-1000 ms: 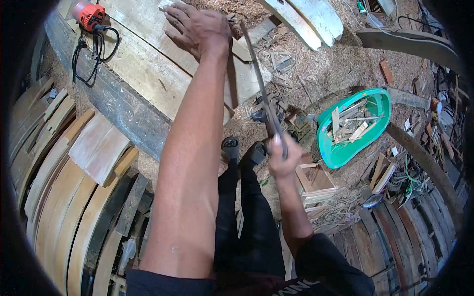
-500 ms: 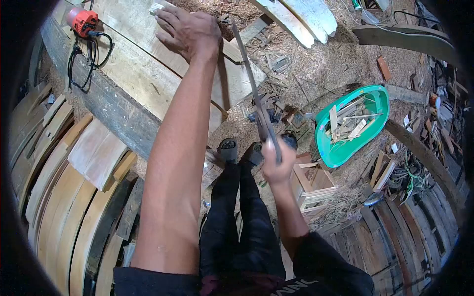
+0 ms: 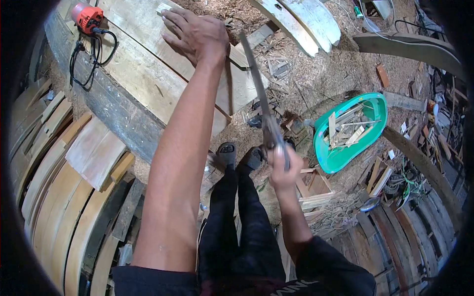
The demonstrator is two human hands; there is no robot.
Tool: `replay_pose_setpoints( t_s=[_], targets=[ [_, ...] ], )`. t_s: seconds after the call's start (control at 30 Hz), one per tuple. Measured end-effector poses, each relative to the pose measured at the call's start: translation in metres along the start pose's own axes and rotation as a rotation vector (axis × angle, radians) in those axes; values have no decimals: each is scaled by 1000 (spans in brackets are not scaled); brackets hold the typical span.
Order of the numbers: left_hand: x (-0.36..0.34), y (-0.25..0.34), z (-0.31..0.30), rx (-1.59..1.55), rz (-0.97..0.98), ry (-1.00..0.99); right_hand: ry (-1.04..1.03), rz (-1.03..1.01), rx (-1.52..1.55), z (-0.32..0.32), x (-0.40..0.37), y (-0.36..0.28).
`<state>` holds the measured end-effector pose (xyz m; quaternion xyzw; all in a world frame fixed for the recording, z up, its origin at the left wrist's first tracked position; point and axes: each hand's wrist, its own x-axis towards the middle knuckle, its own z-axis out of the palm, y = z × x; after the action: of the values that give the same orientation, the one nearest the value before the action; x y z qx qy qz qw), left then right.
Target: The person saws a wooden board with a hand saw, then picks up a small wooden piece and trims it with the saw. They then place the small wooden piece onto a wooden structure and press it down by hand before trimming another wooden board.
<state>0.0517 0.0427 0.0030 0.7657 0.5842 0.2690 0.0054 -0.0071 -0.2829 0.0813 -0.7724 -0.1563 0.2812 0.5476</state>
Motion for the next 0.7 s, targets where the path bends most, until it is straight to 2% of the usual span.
replay_pose_setpoints(
  t_s=[0.1, 0.13, 0.23, 0.4, 0.47, 0.57, 0.7],
  targets=[
    [2, -5, 1, 3, 50, 14, -17, 57, -6, 16, 31, -11],
    [-3, -7, 0, 17, 40, -5, -21, 76, 4, 15, 24, -14],
    [5, -4, 3, 21, 42, -12, 22, -32, -29, -6, -26, -13],
    [0, -14, 19, 34, 37, 27, -1, 16, -9, 21, 48, -8],
    [2, -9, 10, 4, 27, 3, -22, 26, -16, 18, 40, -22],
    [1, -6, 4, -16, 5, -26, 42, 15, 20, -2, -30, -5],
    [2, -10, 12, 13, 4, -28, 11, -30, -20, 18, 30, -14]
  ],
)
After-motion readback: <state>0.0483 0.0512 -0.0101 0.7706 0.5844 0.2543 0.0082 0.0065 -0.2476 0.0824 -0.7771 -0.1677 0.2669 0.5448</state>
